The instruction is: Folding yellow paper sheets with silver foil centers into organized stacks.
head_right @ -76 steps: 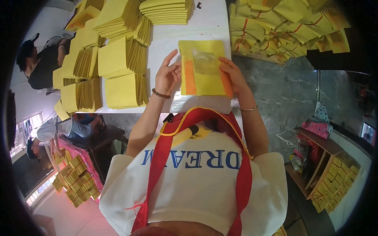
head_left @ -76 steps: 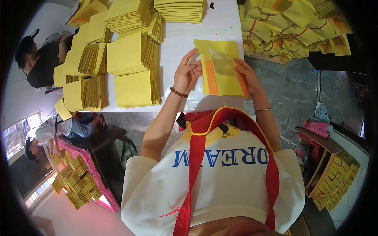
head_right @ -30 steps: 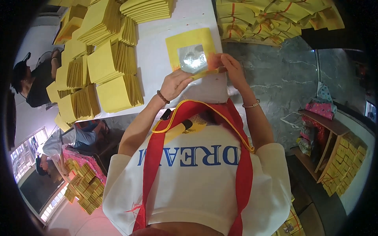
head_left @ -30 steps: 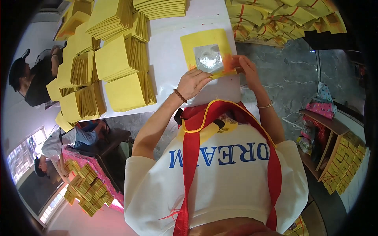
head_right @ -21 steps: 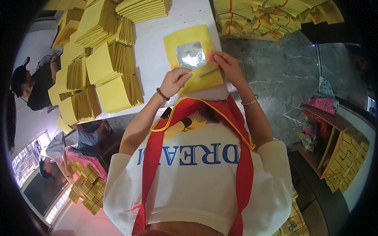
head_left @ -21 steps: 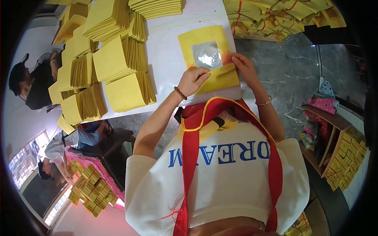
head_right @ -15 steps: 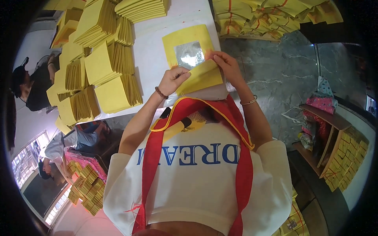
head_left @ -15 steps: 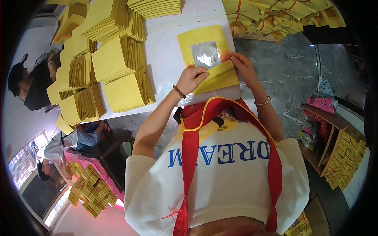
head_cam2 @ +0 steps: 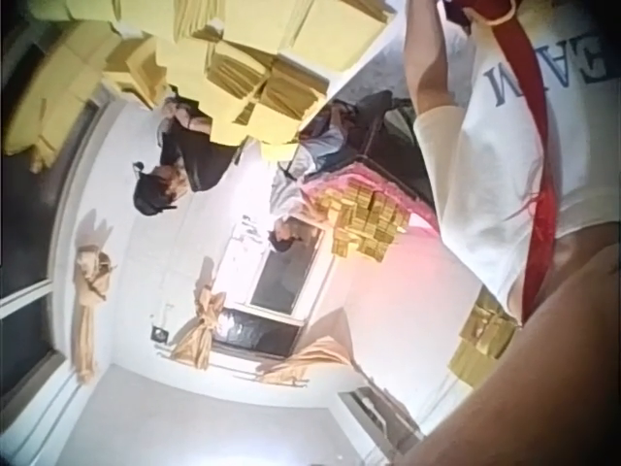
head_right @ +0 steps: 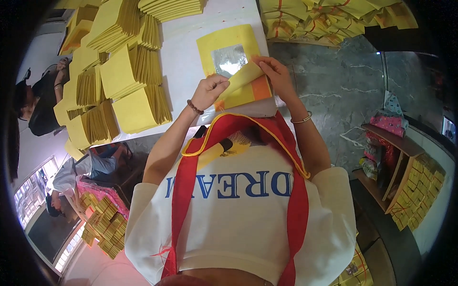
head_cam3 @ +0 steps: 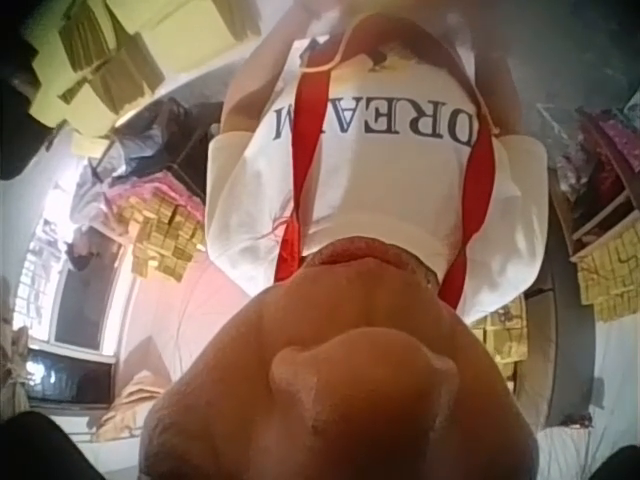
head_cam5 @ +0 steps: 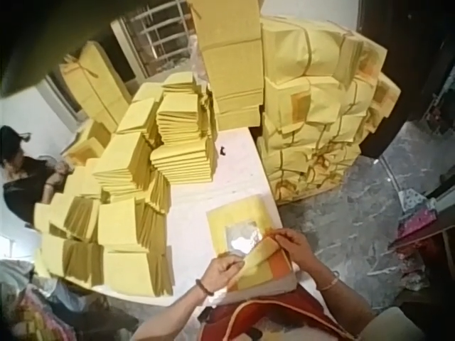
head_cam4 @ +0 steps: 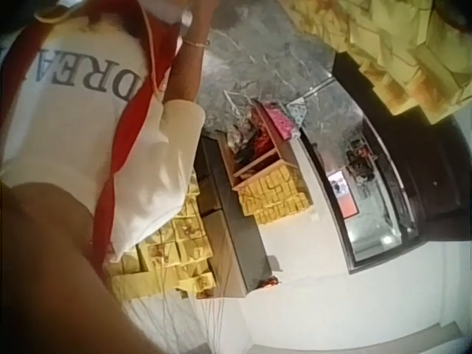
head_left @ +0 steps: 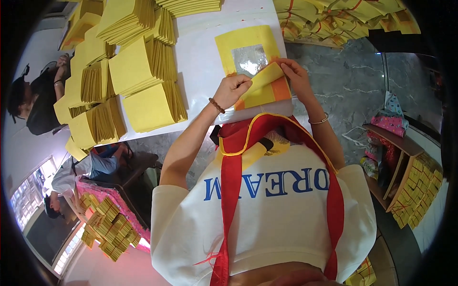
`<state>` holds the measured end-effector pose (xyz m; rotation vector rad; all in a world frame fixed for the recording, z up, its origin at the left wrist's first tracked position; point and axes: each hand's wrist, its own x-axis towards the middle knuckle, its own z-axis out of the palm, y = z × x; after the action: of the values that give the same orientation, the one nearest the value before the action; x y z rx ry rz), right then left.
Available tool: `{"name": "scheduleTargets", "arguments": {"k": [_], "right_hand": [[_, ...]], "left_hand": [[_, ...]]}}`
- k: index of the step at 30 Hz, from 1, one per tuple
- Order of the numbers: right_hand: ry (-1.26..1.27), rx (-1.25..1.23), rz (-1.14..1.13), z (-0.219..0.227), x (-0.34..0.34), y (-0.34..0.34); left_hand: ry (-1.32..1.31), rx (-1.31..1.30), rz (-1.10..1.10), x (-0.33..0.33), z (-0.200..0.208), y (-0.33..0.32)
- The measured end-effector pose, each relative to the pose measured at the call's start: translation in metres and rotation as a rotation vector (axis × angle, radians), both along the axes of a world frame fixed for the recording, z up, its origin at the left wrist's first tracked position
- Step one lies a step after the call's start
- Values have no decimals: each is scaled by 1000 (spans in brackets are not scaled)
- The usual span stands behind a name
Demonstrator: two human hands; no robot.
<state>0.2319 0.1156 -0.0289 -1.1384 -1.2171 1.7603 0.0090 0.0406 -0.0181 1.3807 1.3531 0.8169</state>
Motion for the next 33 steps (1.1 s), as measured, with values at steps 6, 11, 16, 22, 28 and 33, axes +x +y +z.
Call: {"name": "scheduleTargets", "arguments": {"k": [6, 11, 16, 22, 28, 33], "right_hand": [[40, 70, 135, 13, 0, -7], [-147, 50, 288, -5, 8, 1], [-53, 24, 277, -4, 7, 2], [-17, 20, 229, -3, 6, 3], [-345, 799, 267, 6, 4, 13], [-684, 1124, 355, 24, 4, 13]], "left_hand": [[-5, -8, 16, -2, -3, 1], [-10, -2, -47, -8, 6, 1], [-131, 113, -33, -44, 19, 1], [419, 475, -163, -37, 0, -2], [473, 545, -69, -34, 2, -2], [556, 620, -22, -33, 14, -7]]}}
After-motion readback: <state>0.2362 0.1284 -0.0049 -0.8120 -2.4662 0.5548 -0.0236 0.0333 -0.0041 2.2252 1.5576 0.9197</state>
